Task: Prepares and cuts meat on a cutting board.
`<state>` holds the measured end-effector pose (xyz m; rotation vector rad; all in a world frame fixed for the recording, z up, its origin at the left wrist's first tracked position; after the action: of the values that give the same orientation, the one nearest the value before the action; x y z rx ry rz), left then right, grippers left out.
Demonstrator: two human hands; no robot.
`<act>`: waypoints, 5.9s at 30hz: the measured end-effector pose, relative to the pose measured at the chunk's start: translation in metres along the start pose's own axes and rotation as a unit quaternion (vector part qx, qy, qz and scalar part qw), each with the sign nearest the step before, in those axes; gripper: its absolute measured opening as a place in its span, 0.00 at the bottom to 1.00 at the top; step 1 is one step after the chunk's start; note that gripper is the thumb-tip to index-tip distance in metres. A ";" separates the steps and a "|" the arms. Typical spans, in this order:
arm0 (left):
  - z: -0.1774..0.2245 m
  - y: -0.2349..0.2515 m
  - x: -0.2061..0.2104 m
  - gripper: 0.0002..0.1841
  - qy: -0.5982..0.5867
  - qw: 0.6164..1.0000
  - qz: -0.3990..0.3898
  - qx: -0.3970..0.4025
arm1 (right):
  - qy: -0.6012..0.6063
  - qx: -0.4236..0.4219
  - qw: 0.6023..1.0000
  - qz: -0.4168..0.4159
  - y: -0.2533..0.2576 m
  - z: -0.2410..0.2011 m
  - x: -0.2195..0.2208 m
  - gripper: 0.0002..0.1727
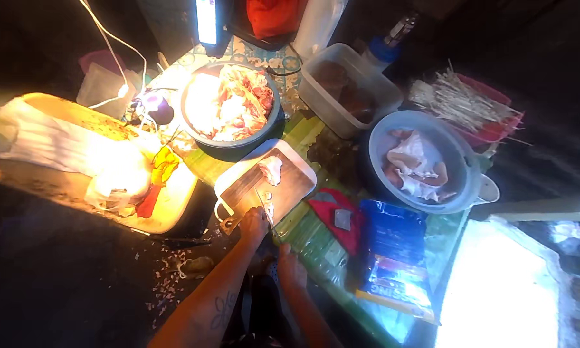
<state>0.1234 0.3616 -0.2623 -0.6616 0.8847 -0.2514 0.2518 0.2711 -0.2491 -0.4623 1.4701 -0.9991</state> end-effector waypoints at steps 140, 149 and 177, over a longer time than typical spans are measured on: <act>-0.027 -0.031 -0.004 0.15 -0.051 0.996 0.061 -0.034 | 0.128 -0.065 0.985 -0.096 -0.015 0.047 0.026 0.27; -0.016 -0.021 -0.002 0.12 -0.056 0.997 0.049 -0.025 | 0.016 -0.054 0.998 0.013 -0.021 0.002 0.002 0.24; -0.018 -0.023 -0.004 0.12 -0.059 0.996 0.043 -0.050 | 0.020 -0.014 0.999 -0.041 -0.006 0.050 0.015 0.29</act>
<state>0.1081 0.3376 -0.2534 -0.7219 0.8144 -0.0896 0.2946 0.2411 -0.2476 -0.5278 1.5125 -1.0594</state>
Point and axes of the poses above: each hand's wrist, its own y-axis towards the middle knuckle, its own x-axis out of the palm, z = x × y, the point moved 6 cm from there along y, towards the middle knuckle, and after that the axes turned 5 degrees about x, right-handed, at the moved point
